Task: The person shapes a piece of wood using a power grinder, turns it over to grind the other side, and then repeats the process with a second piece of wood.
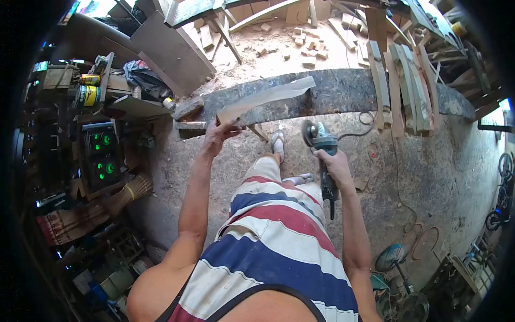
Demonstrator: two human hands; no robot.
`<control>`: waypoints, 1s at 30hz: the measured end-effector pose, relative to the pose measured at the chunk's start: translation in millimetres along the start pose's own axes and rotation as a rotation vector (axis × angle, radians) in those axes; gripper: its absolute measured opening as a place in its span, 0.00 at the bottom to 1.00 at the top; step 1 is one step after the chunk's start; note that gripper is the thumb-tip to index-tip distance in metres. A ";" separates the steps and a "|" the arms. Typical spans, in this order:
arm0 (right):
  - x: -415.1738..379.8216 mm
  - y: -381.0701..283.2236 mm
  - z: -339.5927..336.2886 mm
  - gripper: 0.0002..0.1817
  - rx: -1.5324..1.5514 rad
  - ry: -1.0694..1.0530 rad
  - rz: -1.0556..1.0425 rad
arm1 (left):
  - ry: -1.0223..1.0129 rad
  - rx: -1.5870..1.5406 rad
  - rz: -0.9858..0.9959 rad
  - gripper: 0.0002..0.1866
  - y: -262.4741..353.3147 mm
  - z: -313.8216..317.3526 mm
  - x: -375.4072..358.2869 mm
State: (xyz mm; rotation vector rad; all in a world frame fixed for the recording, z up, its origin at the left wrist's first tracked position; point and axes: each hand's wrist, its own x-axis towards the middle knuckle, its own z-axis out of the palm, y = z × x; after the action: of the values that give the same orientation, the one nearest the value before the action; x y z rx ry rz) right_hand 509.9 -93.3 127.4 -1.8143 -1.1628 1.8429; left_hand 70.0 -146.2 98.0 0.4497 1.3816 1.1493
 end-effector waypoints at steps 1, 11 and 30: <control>0.2 -17.7 12.3 0.18 -0.030 -0.020 -0.017 | 0.010 -0.014 0.013 0.33 5.6 -1.8 6.0; 31.7 -138.1 91.6 0.29 -0.377 -0.167 -0.202 | -0.161 0.239 0.097 0.34 27.0 -39.4 52.8; 64.0 -196.8 140.2 0.42 -0.867 -0.162 -0.277 | -0.160 0.560 0.077 0.25 74.2 -20.5 47.4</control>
State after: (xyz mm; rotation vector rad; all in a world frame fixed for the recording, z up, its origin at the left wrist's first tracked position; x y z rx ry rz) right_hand 306.5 29.1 205.8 -1.7328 -2.4012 1.4332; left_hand 14.7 -82.1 129.9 0.9782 1.5451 0.7518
